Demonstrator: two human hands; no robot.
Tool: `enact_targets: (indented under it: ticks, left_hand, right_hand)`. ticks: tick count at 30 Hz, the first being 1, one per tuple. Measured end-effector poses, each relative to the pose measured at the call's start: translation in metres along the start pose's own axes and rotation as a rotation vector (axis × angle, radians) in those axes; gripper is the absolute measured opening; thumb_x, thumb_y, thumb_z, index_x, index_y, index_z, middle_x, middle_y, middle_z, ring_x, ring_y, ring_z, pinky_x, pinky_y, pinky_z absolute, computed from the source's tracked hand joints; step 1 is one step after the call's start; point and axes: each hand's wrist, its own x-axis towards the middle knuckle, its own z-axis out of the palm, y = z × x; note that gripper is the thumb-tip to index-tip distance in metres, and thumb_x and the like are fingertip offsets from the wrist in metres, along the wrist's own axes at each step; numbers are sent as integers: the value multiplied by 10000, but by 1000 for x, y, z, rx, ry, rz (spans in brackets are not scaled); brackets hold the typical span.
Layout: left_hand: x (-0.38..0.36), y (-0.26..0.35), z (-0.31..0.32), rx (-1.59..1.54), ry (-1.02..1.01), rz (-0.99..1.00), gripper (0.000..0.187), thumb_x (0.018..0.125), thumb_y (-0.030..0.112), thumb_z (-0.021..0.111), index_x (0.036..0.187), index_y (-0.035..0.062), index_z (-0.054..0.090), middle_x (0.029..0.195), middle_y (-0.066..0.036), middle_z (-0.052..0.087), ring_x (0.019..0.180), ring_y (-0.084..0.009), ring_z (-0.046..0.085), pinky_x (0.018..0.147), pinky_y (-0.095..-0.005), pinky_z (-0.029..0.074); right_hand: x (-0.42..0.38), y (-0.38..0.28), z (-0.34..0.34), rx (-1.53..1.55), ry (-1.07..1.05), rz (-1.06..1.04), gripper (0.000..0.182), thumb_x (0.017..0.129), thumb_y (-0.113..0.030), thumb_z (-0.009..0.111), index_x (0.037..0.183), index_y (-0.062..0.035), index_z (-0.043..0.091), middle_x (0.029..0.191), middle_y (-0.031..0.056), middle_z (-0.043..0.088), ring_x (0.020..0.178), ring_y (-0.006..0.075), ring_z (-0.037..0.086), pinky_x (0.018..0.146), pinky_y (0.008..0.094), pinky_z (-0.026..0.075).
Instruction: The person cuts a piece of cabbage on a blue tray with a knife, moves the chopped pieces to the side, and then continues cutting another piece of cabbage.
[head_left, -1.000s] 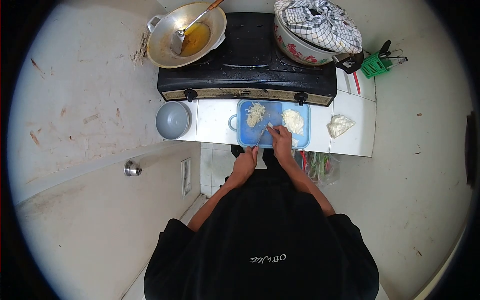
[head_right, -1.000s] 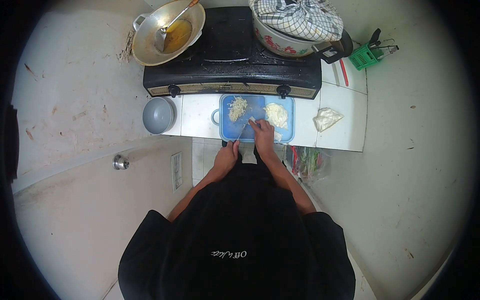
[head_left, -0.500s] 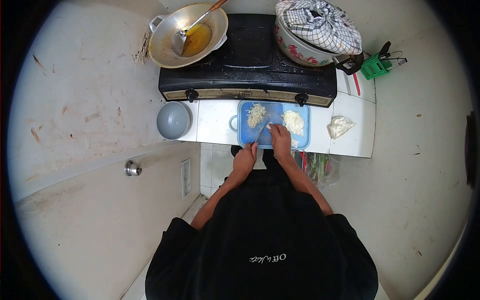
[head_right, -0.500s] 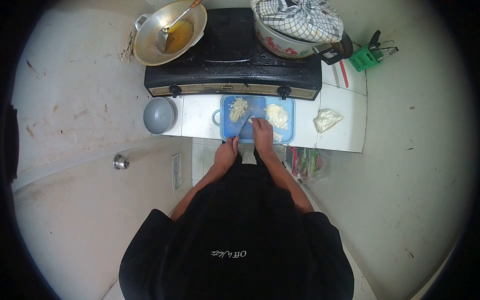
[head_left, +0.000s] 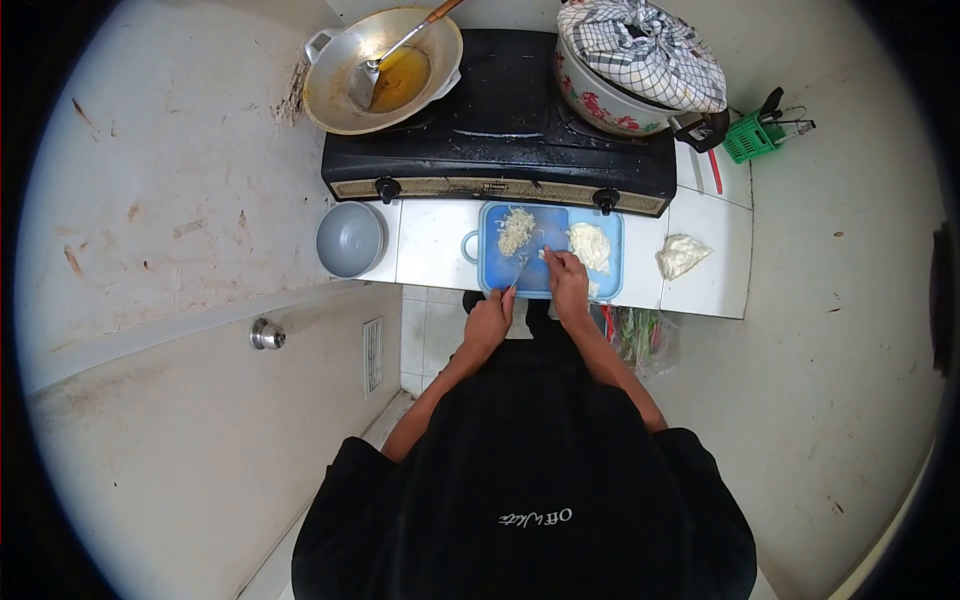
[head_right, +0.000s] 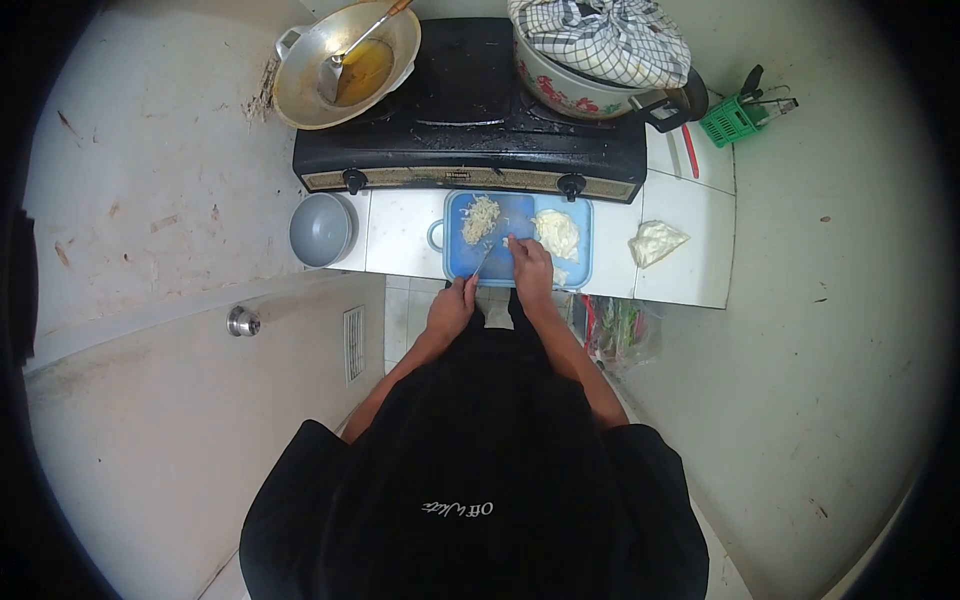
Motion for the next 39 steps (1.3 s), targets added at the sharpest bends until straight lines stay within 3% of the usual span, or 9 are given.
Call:
enact_targets:
  ticks: [4, 16, 28, 39]
  left_hand:
    - [-3, 1, 1, 16, -14, 27, 481, 1111, 430, 471, 1048, -14, 646, 785, -337, 686, 742, -555, 675, 655, -646, 530]
    - [-4, -4, 4, -8, -28, 15, 472, 1110, 422, 476, 1034, -12, 643, 786, -336, 684, 740, -556, 668, 652, -647, 517]
    - [-6, 3, -7, 35, -70, 16, 480, 1111, 438, 468, 1028, -12, 613, 772, -329, 682, 730, -548, 670, 653, -648, 515]
    - [8, -1, 0, 138, -68, 62, 447, 1109, 429, 477, 1020, 15, 620, 723, -299, 684, 701, -516, 691, 612, -624, 535]
  right_hand:
    - [-15, 1, 3, -108, -16, -123, 397, 842, 31, 751, 1220, -85, 778, 1015, 109, 693, 919, 298, 666, 811, 410, 538]
    - [-6, -9, 6, 107, 73, 29, 271, 858, 18, 773, 1123, -39, 791, 990, 116, 703, 915, 308, 664, 821, 408, 541]
    - [-5, -7, 1, 128, 58, 4, 198, 850, 52, 750, 1033, -11, 791, 992, 116, 717, 901, 310, 668, 807, 402, 544]
    - [-7, -1, 5, 151, 67, 2, 213, 843, 53, 754, 1040, -18, 794, 1014, 119, 725, 902, 312, 674, 812, 400, 550]
